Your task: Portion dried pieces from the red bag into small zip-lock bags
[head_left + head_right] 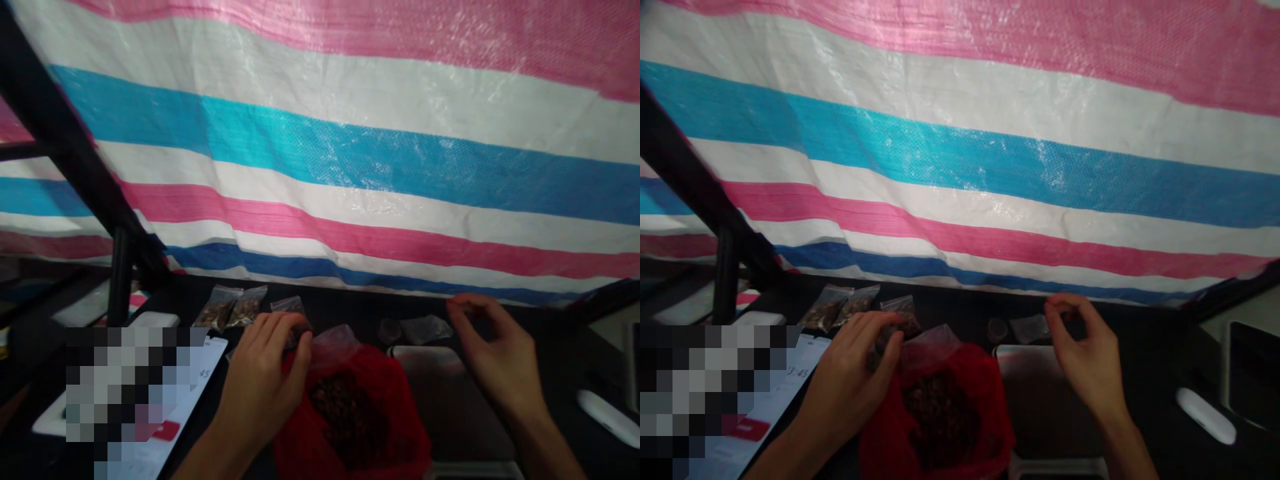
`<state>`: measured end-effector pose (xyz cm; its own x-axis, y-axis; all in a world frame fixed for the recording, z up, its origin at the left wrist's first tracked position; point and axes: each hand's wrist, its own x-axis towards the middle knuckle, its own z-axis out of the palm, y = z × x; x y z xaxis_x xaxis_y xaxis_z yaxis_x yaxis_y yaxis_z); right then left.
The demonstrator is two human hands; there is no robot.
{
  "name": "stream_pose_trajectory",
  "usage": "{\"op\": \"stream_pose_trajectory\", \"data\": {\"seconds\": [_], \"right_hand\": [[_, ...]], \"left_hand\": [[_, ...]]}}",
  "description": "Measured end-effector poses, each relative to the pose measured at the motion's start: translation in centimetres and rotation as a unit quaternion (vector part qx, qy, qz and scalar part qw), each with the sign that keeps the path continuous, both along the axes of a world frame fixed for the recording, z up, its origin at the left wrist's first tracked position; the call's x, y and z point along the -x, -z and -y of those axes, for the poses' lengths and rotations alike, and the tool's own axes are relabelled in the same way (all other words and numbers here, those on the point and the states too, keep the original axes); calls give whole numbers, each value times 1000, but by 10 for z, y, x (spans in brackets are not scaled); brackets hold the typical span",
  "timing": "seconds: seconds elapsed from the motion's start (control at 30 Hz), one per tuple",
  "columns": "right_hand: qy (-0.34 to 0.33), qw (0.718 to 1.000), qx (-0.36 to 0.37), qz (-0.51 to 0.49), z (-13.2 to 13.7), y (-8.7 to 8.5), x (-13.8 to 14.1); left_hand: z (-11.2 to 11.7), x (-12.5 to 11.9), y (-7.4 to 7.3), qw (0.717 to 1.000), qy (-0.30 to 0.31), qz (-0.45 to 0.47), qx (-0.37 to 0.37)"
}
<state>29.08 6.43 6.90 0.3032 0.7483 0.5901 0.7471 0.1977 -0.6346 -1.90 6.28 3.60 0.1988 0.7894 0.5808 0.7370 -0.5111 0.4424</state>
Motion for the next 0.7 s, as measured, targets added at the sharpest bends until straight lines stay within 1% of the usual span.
{"op": "stream_pose_trajectory", "data": {"seconds": [0.03, 0.1, 0.17, 0.2, 0.27, 0.33, 0.4, 0.47, 0.57, 0.7], "right_hand": [[-25, 1000, 12, 2, 1, 1, 2], [-105, 993, 46, 25, 6, 3, 19], [-207, 971, 91, 78, 14, 4, 46], [-242, 956, 118, 114, 18, 4, 60], [-288, 927, 156, 184, 25, 5, 84], [-299, 906, 189, 233, 29, 6, 98], [-296, 893, 208, 268, 30, 9, 103], [-291, 885, 213, 295, 29, 13, 102], [-293, 875, 208, 323, 26, 20, 99], [-301, 869, 192, 344, 23, 28, 99]], "left_hand": [[0, 0, 0, 1000, -8, -13, 9], [-1, 0, 1, 998, -34, -42, 22], [-4, 3, 2, 994, -84, -66, 8], [-5, 6, 1, 990, -119, -80, 0], [-9, 13, -1, 974, -188, -123, 6], [-12, 20, -2, 956, -231, -177, 42], [-14, 24, -1, 950, -224, -205, 75], [-15, 23, 3, 958, -188, -198, 86], [-15, 17, 10, 969, -144, -177, 93], [-15, 13, 13, 969, -92, -171, 151]]}}
